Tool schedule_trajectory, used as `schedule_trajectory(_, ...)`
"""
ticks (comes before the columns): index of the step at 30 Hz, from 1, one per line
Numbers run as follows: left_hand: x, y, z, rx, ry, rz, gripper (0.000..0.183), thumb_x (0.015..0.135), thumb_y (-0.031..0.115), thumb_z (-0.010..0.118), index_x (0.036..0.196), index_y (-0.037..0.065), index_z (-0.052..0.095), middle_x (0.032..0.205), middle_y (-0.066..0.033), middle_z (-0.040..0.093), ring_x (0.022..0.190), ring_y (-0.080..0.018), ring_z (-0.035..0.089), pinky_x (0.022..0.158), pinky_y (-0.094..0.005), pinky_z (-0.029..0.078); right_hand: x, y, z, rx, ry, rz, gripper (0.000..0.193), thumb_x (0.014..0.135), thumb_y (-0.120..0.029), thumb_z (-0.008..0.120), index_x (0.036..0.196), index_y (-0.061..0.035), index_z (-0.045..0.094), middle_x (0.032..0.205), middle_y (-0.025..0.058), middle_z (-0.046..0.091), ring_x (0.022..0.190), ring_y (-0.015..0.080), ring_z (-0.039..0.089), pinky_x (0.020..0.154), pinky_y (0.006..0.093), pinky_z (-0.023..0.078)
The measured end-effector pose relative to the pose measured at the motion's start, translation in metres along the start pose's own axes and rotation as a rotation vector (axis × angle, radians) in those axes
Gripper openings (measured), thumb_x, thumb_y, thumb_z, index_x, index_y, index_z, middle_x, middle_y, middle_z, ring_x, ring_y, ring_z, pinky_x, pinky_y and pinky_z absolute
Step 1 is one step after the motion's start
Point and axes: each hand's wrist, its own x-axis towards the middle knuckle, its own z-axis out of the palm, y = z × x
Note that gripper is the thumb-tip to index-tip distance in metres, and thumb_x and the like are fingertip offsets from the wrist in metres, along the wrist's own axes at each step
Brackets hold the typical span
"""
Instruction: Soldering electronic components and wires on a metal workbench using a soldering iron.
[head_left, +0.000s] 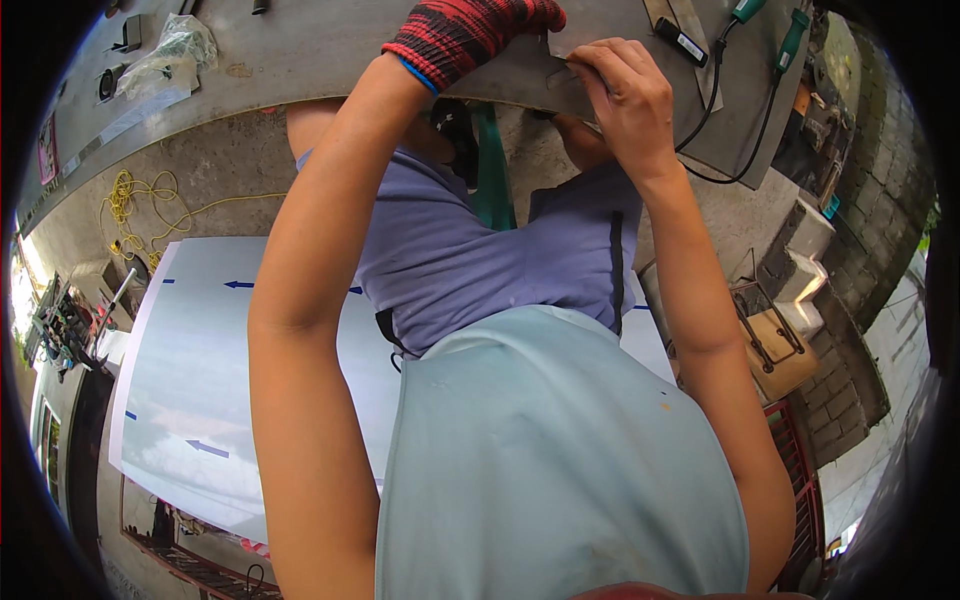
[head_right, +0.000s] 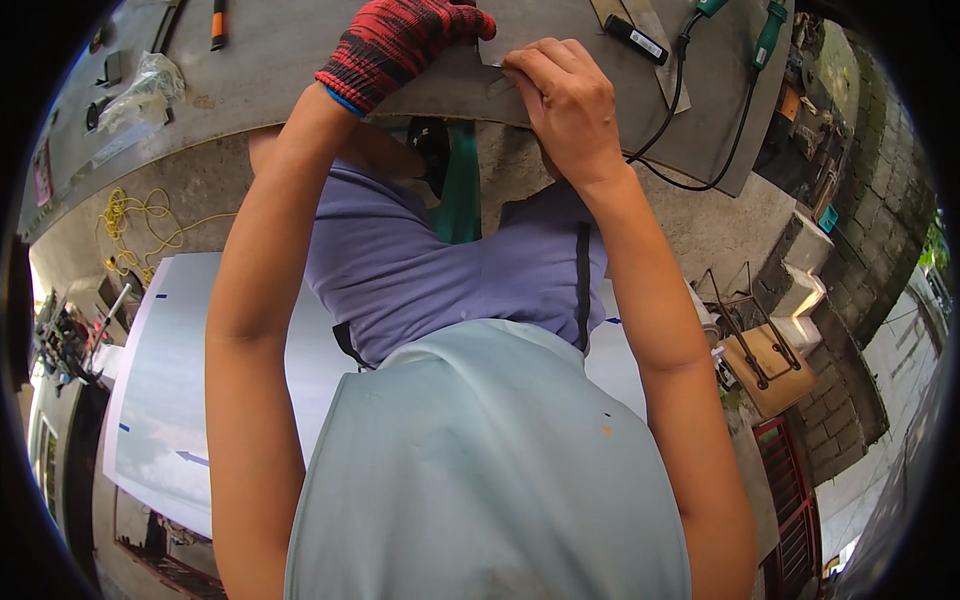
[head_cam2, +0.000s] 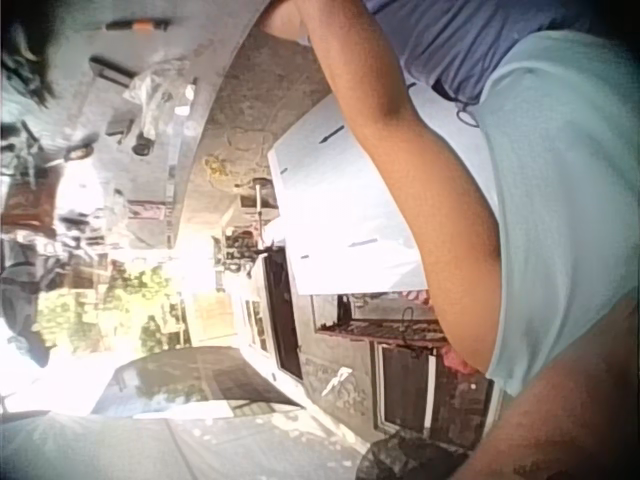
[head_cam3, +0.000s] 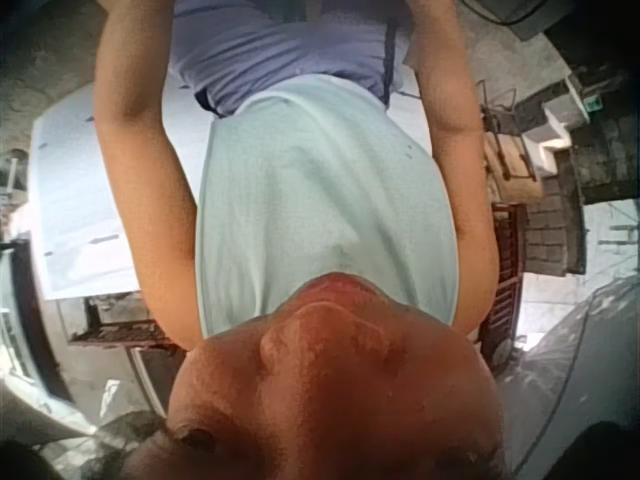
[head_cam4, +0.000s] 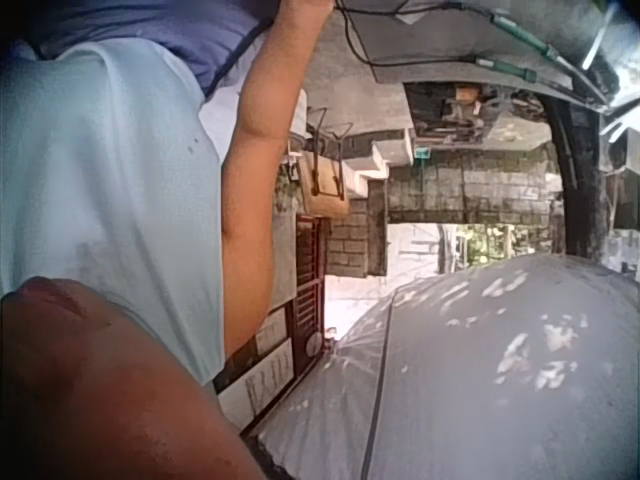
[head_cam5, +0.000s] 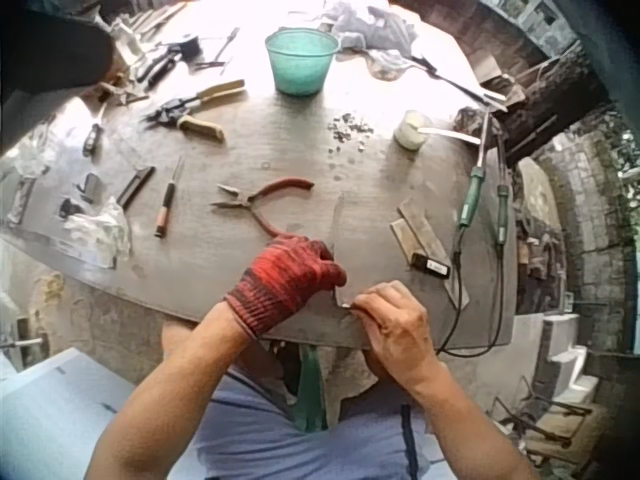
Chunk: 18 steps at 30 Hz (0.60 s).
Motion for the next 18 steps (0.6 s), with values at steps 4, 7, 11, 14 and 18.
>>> schedule_trajectory(4, 0.004, 0.001, -0.005, 0.035, -0.002, 0.043, 0.011, 0.087, 0.018, 0.067, 0.089, 0.019, 0.078, 0.088, -0.0137, 0.075, 0.078, -0.0352, 0.073, 0.067, -0.0463, 0.057, 0.001, 0.001, -0.001, 0.012, 0.000, -0.001, 0.015, 0.084, -0.004, 0.078, 0.098, -0.0080, 0.073, 0.095, 0.0052, 0.071, 0.091, 0.0274, 0.067, 0.079, 0.0385, 0.055)
schedule_trajectory(7, 0.005, -0.002, -0.001, 0.051, -0.013, 0.051, 0.012, 0.086, 0.017, 0.067, 0.089, 0.019, 0.079, 0.090, -0.0139, 0.075, 0.079, -0.0357, 0.073, 0.068, -0.0463, 0.057, 0.001, 0.000, -0.001, 0.013, 0.001, -0.002, 0.015, 0.084, -0.004, 0.078, 0.098, -0.0079, 0.073, 0.095, 0.0054, 0.071, 0.091, 0.0276, 0.067, 0.079, 0.0387, 0.055)
schedule_trajectory(11, 0.001, -0.006, 0.009, 0.025, 0.105, 0.088, 0.013, 0.086, 0.016, 0.067, 0.091, 0.019, 0.079, 0.089, -0.0135, 0.075, 0.080, -0.0355, 0.073, 0.068, -0.0462, 0.058, 0.002, -0.002, -0.002, 0.012, -0.014, 0.010, 0.014, 0.085, -0.004, 0.077, 0.098, -0.0077, 0.073, 0.095, 0.0058, 0.071, 0.091, 0.0282, 0.066, 0.080, 0.0391, 0.055)
schedule_trajectory(14, -0.002, -0.005, 0.011, 0.039, 0.079, 0.050, 0.012, 0.085, 0.017, 0.069, 0.091, 0.019, 0.079, 0.087, -0.0130, 0.074, 0.082, -0.0345, 0.073, 0.070, -0.0458, 0.057, 0.001, -0.002, -0.002, 0.023, -0.012, 0.018, 0.014, 0.085, -0.004, 0.077, 0.098, -0.0075, 0.073, 0.095, 0.0062, 0.071, 0.092, 0.0288, 0.066, 0.080, 0.0393, 0.055)
schedule_trajectory(18, 0.000, -0.003, 0.009, 0.000, -0.007, 0.005, 0.010, 0.084, 0.017, 0.071, 0.090, 0.019, 0.079, 0.086, -0.0129, 0.073, 0.082, -0.0338, 0.073, 0.070, -0.0457, 0.057, 0.001, -0.002, -0.003, 0.014, -0.021, 0.022, 0.014, 0.085, -0.004, 0.077, 0.098, -0.0073, 0.073, 0.095, 0.0065, 0.071, 0.092, 0.0291, 0.066, 0.080, 0.0394, 0.055)
